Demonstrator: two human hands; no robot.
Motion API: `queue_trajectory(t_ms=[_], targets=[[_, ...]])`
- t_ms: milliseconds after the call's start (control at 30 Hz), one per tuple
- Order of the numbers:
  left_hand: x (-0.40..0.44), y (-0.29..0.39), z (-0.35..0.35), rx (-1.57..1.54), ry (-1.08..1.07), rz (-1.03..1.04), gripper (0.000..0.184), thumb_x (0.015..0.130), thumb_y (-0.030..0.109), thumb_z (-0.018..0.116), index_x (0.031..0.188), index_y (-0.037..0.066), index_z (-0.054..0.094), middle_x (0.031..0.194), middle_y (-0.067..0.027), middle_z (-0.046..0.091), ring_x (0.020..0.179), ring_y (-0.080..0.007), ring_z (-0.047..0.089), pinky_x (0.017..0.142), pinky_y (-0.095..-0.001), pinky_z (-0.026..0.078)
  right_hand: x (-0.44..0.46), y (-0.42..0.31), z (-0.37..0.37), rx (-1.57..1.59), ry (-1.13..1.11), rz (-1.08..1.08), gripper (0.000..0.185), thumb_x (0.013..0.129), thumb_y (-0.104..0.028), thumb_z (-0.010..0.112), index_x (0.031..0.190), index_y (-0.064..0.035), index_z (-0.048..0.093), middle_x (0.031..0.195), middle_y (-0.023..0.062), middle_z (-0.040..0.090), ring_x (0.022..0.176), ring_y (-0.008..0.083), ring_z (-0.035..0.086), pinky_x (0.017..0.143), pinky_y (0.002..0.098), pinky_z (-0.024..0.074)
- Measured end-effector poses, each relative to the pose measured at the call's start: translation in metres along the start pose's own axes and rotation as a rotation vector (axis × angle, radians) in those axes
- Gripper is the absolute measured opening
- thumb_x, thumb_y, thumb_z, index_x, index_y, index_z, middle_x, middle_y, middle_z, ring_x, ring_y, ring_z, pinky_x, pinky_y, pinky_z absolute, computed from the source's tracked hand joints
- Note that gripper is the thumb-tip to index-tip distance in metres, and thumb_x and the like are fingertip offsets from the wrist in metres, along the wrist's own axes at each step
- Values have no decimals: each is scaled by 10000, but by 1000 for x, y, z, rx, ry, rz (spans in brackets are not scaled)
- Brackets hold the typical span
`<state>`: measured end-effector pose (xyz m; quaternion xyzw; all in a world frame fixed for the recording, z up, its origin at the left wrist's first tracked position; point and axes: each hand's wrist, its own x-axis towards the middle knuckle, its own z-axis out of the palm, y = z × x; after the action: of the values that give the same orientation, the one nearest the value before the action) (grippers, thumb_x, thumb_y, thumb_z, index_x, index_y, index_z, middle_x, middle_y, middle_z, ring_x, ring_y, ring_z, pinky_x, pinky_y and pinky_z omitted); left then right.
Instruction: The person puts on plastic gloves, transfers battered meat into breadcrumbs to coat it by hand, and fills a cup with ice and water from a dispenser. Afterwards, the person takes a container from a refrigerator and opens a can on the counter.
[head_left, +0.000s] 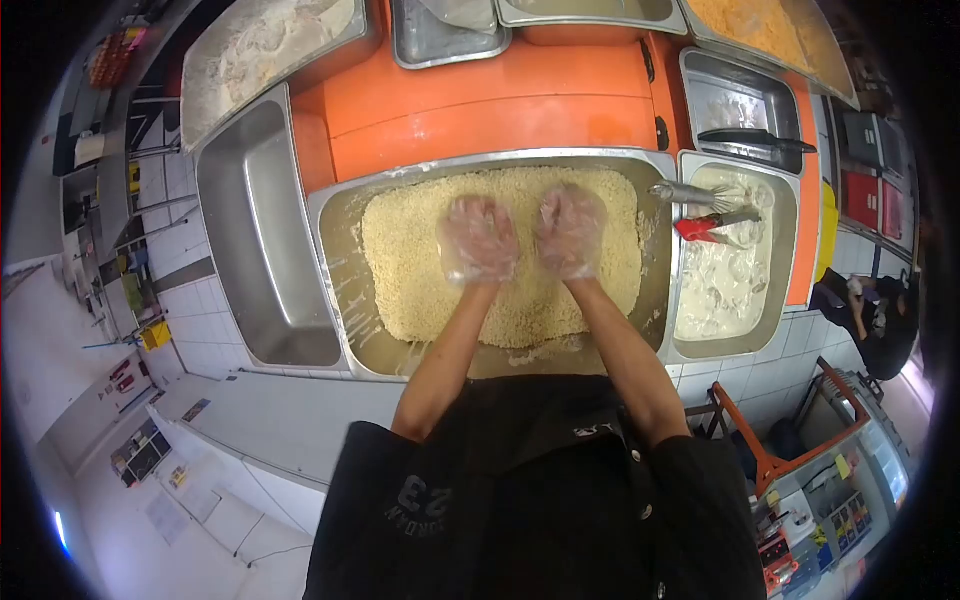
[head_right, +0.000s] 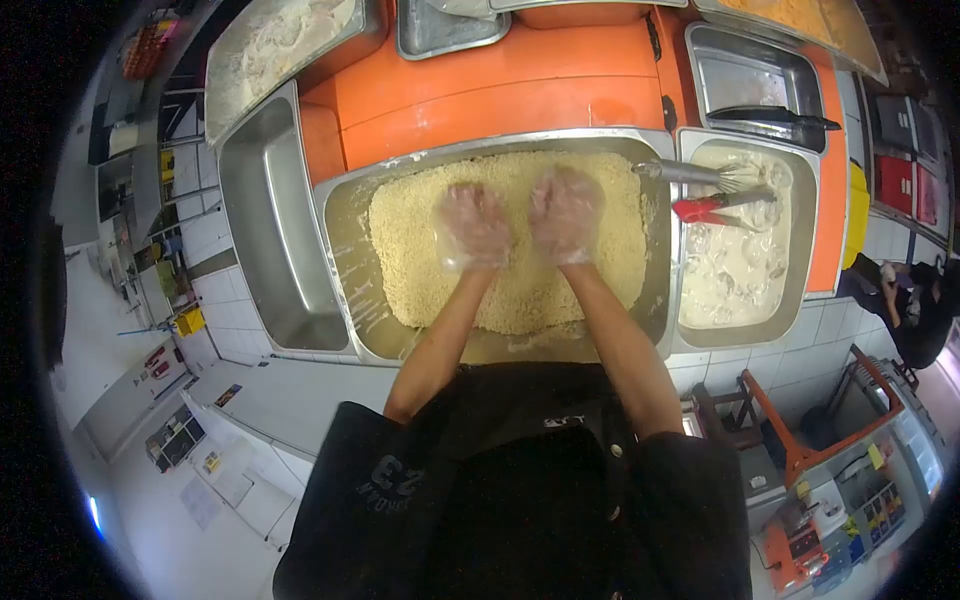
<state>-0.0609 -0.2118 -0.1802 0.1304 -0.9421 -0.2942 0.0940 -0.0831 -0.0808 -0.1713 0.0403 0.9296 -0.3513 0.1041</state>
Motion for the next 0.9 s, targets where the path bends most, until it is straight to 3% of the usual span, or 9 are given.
queue_trajectory(t_ms=[133,300,367,467,533,633,767,867,900], targets=[[6,-10,20,175,152,103,229,896,275,493,931,50,516,906,-169,501,855,-344,488,790,-492,373,13,2,19,-48,161,-191,317,869,-274,492,1026,-5,553,970,223,549,928,405,520,868,511,398],[5,-16,14,105,22,88,221,867,253,525,950,48,514,941,-167,506,900,-331,486,836,-479,367,15,19,35,-260,183,-281,357,865,-297,495,1043,7,552,960,222,540,908,398,521,864,513,397],[3,-14,3,162,-43,74,231,861,258,532,964,52,512,967,-160,510,930,-320,486,857,-479,361,13,29,36,-70,91,-202,379,869,-304,488,1061,15,557,1013,234,539,981,405,515,897,518,387],[-17,-26,-5,161,44,-10,300,816,316,550,958,52,569,951,-145,572,901,-317,520,867,-469,356,-11,23,0,-339,192,-357,459,910,-303,464,1192,50,545,1157,286,564,1116,432,498,997,500,352],[-21,-28,-12,327,-29,46,292,818,300,553,961,47,575,960,-137,581,897,-318,533,869,-479,364,-10,26,-1,-427,-150,-117,569,928,-328,444,1333,72,444,1239,295,535,1196,445,461,1072,493,294],[-16,-26,-8,341,-52,-2,281,823,266,579,1008,56,552,973,-134,551,936,-291,523,861,-419,388,-4,48,37,-470,154,-216,561,929,-320,439,1317,85,449,1226,304,535,1200,459,450,1070,487,301],[-26,-20,-22,331,32,46,294,837,287,571,1000,43,571,976,-176,578,935,-337,546,831,-450,414,-15,33,18,-344,183,-221,527,929,-302,434,1288,80,483,1231,303,540,1184,449,474,1056,484,327],[-38,-28,-32,264,-135,-56,449,874,375,552,1145,19,580,1125,-247,587,1065,-403,545,881,-497,429,-20,58,0,-213,-196,-202,572,895,-384,498,1294,26,492,1176,259,584,1085,372,564,981,488,392],[-39,-33,-35,165,-329,-226,611,864,509,524,1221,14,548,1208,-251,560,1131,-386,532,940,-478,407,-9,78,6,-82,-328,-185,598,889,-397,512,1320,16,478,1137,257,611,1043,363,596,964,472,419]])
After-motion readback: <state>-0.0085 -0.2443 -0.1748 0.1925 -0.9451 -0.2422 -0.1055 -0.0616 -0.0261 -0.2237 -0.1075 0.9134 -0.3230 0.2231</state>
